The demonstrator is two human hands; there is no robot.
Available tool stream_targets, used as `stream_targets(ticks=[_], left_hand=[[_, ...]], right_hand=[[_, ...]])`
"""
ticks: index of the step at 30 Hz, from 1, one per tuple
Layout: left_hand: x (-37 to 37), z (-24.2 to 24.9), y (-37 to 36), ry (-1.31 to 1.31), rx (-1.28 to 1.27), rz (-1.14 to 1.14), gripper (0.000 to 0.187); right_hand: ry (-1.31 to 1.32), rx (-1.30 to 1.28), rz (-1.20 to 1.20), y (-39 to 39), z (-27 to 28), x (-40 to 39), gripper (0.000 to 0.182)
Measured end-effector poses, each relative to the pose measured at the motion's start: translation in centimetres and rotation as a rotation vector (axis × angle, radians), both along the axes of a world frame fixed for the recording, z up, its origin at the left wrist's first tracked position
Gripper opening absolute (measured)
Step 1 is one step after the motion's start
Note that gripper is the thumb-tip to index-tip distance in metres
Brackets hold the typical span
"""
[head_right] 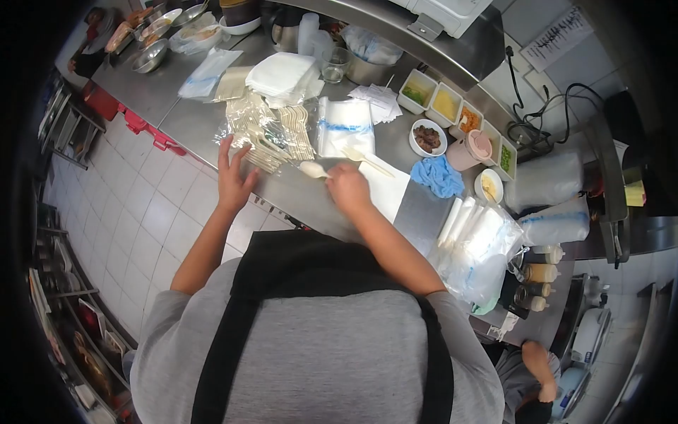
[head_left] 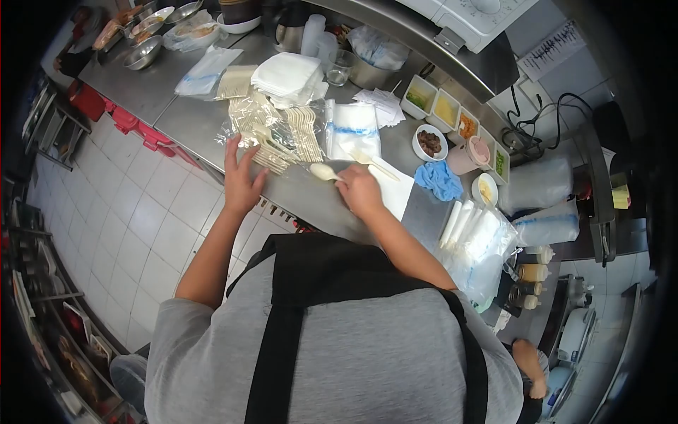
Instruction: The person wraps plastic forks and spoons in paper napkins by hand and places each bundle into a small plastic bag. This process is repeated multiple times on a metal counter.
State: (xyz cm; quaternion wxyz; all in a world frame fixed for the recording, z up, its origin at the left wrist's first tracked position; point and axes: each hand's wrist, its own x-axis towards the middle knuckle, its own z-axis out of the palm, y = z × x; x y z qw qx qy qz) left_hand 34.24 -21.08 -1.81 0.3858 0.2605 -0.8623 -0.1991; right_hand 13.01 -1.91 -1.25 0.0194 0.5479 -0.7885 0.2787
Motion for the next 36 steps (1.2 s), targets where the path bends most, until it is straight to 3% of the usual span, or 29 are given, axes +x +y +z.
stream_targets(ticks=[6,12,15,18,23,36], left_hand=[[-0.2,1.6,2.6,-0.074,-0.084,-0.094,0.043],[-6.0,1.6,7.8,-0.095,-0.173,-0.783,0.030],[-8.9,1.9,10.5,-0.243,-0.142,-1.035,0.025],[-10.5,1.0,12.1,-0.360,-0.219,-0.982,0.018],[-10.4,-1.0,12.1,-0.276,-0.268,-0.941,0.012],[-8.8,-1.0,12.1,-0.253,-0.220,-0.916,0.017]], right_hand=[[0.000,0.022,-0.188,2.7,2.5,-6.3,0.019],[-0.026,0.092,-0.112,2.5,1.8,-7.6,0.016],[-0.006,0.131,-0.096,1.8,0.5,-8.2,0.014],[-0.007,0.120,-0.123,2.3,1.3,-8.0,0.012],[-0.025,0.106,-0.136,6.3,4.9,-7.4,0.011],[-0.094,0.114,-0.236,9.4,1.0,-2.3,0.011]])
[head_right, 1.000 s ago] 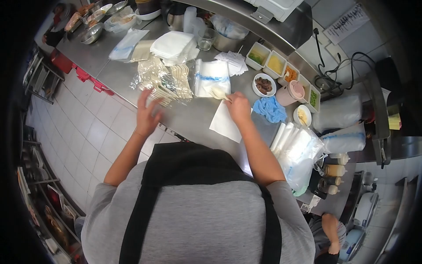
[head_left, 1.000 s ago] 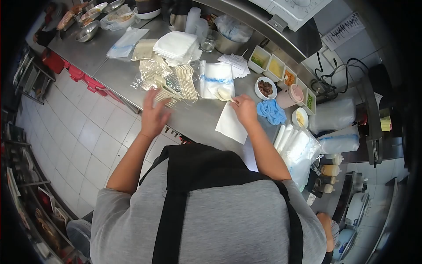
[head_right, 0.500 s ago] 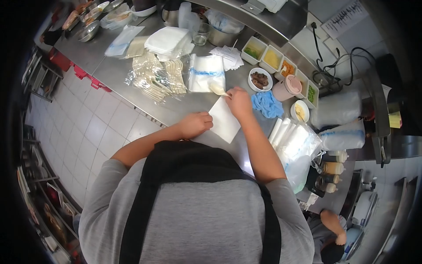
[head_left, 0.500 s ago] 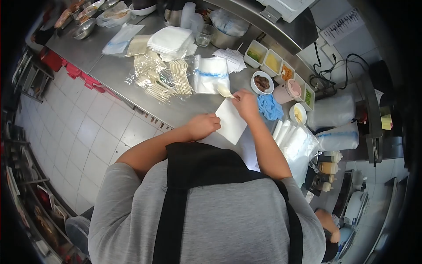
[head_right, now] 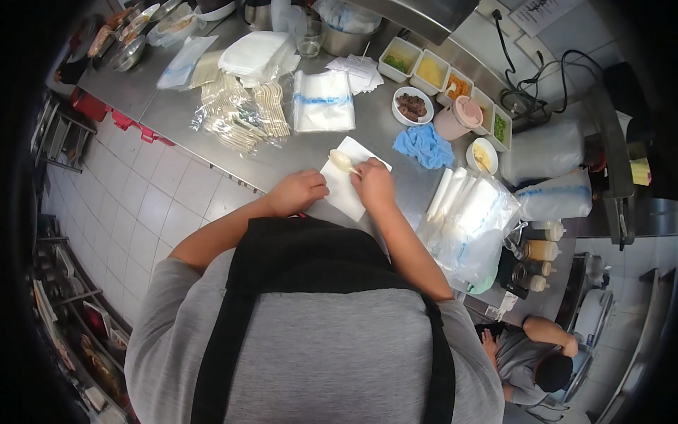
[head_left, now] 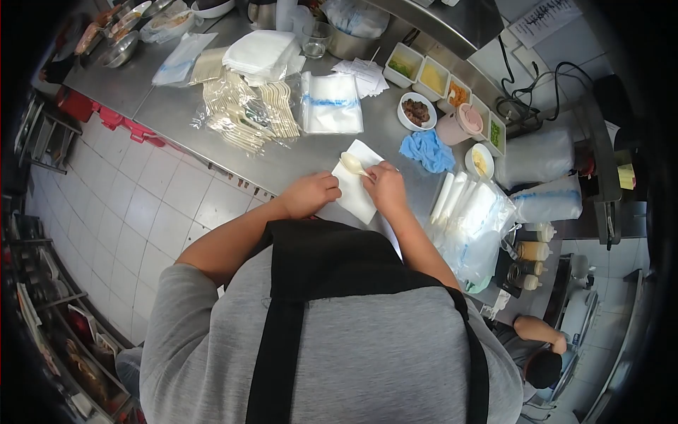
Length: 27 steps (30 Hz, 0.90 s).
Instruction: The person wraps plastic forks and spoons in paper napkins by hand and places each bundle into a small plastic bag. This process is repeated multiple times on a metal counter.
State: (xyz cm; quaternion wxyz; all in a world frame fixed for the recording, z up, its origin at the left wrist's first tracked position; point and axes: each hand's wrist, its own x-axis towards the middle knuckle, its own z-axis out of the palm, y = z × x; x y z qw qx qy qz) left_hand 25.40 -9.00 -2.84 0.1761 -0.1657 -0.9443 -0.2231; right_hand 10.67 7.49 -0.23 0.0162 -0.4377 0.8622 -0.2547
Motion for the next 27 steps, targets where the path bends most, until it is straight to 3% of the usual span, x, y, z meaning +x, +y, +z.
stream_targets(ticks=[6,9,12,15,18,21,27], left_hand=[[-0.3,0.4,0.4,0.018,-0.044,0.039,0.005],[-0.7,1.1,0.5,-0.075,0.107,0.121,0.005],[-2.0,1.8,-0.1,-0.138,0.201,0.137,0.006],[-4.1,2.5,-1.3,-0.228,0.209,0.081,0.019],[-5.3,4.6,-2.2,-0.168,0.194,0.013,0.038],[-7.2,4.2,-3.1,-0.306,0.069,0.005,0.056],[-9.8,2.4,-3.5,-0.339,0.196,0.061,0.045]], right_hand=[[0.003,0.014,0.043,-0.1,0.0,-0.6,0.020],[-0.019,-0.078,0.046,0.4,3.8,1.8,0.026],[0.078,0.042,0.116,1.3,5.7,4.1,0.027],[0.168,0.172,0.101,1.6,4.3,3.7,0.022],[0.023,0.026,0.040,1.7,3.2,1.4,0.018],[0.000,-0.075,-0.014,1.6,2.6,-0.9,0.019],[0.012,-0.021,-0.102,1.1,0.8,-3.9,0.023]])
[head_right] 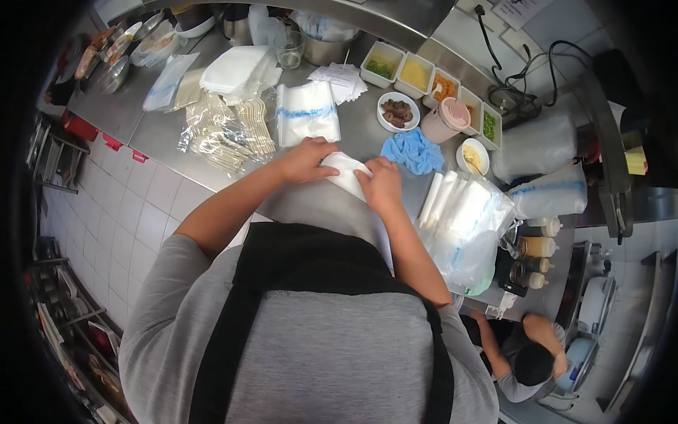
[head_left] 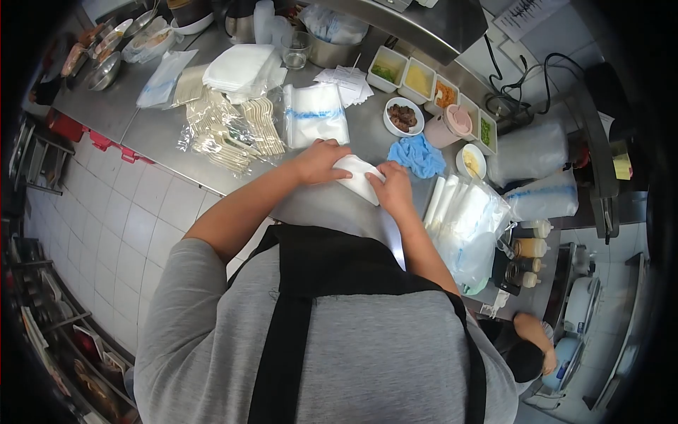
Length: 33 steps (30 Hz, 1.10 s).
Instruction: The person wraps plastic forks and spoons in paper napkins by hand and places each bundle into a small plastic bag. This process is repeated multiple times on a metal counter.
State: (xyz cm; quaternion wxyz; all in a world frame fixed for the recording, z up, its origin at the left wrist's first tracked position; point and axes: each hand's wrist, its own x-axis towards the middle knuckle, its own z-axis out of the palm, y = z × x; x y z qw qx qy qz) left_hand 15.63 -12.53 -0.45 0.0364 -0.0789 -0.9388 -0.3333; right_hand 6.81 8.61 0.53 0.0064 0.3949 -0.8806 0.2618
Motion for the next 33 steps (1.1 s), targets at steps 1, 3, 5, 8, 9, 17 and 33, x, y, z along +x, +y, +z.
stream_targets(ticks=[1,3,5,8,9,17,33], left_hand=[[-0.6,-0.3,-0.1,-0.016,-0.031,-0.013,0.043],[-1.8,-1.1,-0.3,-0.050,-0.091,-0.039,0.038],[-2.4,-2.2,0.0,0.031,-0.105,0.017,0.035],[-2.4,-2.0,1.1,0.101,-0.026,0.135,0.030],[-2.4,-1.8,1.4,0.116,0.018,0.179,0.028],[-3.1,-1.8,1.8,0.013,-0.157,0.128,0.027],[1.9,-3.5,1.1,-0.103,0.802,0.145,0.055]], right_hand=[[0.002,0.020,-0.014,-0.1,-0.5,-0.3,0.023],[0.004,0.062,-0.041,-0.1,-1.4,-0.5,0.024],[-0.008,0.019,-0.053,-0.1,-2.2,-0.6,0.024],[-0.061,-0.005,-0.051,-0.2,-2.4,-0.9,0.026],[-0.083,-0.006,-0.048,-0.2,-2.3,-0.9,0.027],[-0.115,-0.023,0.037,-0.7,-1.4,-1.6,0.035],[-0.061,-0.329,0.196,0.7,0.0,3.3,0.022]])
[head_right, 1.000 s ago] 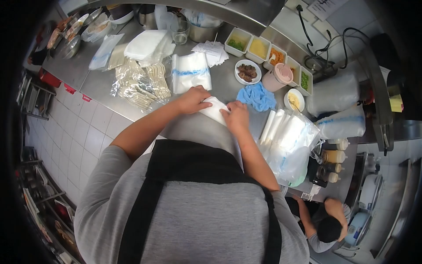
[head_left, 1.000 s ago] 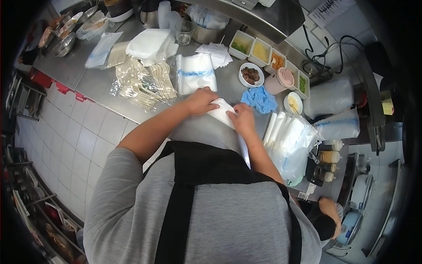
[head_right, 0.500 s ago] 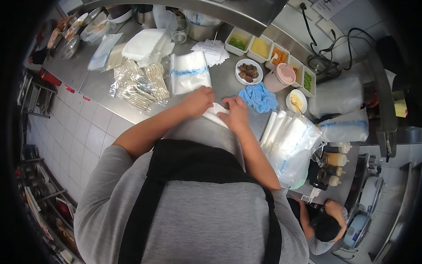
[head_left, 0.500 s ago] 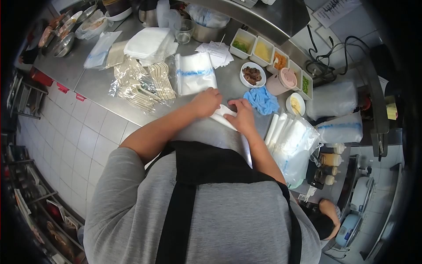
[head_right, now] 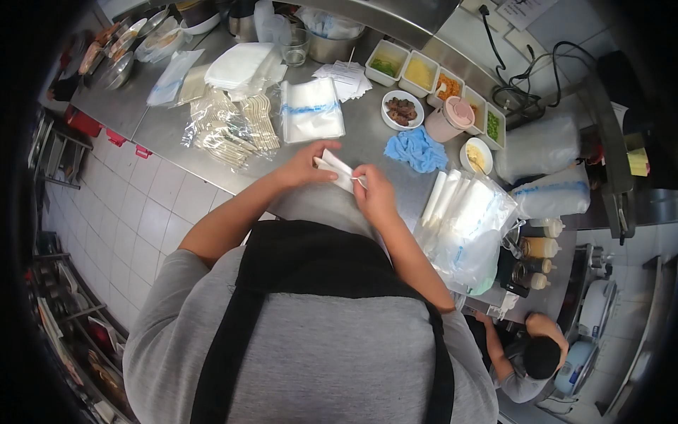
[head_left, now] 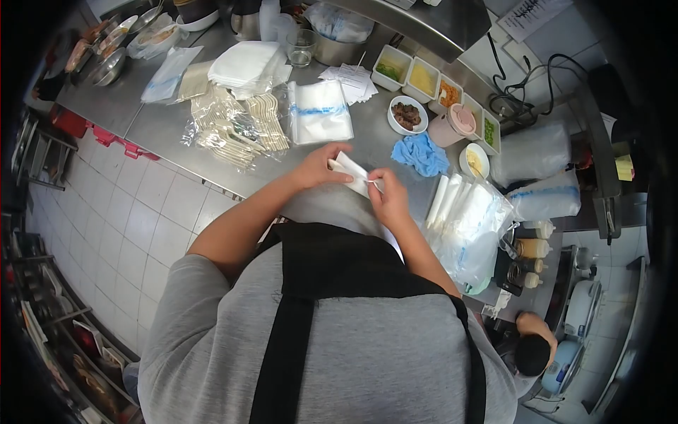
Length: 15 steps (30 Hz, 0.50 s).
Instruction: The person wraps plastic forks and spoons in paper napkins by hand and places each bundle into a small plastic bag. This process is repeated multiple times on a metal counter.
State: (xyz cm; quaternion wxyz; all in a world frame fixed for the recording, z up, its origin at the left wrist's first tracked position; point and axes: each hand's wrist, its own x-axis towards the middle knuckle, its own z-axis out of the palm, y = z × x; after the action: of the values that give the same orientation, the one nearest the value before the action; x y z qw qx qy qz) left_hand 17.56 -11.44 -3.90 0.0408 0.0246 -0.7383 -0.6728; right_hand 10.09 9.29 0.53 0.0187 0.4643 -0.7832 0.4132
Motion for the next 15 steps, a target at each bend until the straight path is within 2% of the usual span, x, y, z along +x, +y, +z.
stream_targets(ticks=[3,6,9,12,15], left_hand=[[-0.4,0.0,-0.3,-0.143,0.323,-0.122,0.052],[-0.1,0.8,1.0,-0.061,0.357,-0.177,0.042],[0.2,1.5,3.8,-0.029,0.164,-0.021,0.030],[-0.6,0.9,5.1,0.091,0.372,0.066,0.026],[-0.7,2.0,4.8,-0.157,0.604,0.166,0.020]], right_hand=[[-0.075,0.061,-0.098,0.5,2.6,1.2,0.027],[-0.315,0.147,-0.107,0.8,4.1,1.6,0.033],[-0.304,0.065,-0.124,0.8,3.4,2.2,0.036],[-0.289,-0.014,-0.163,1.7,2.8,1.9,0.034],[-0.174,0.003,-0.184,3.0,3.9,2.1,0.031]])
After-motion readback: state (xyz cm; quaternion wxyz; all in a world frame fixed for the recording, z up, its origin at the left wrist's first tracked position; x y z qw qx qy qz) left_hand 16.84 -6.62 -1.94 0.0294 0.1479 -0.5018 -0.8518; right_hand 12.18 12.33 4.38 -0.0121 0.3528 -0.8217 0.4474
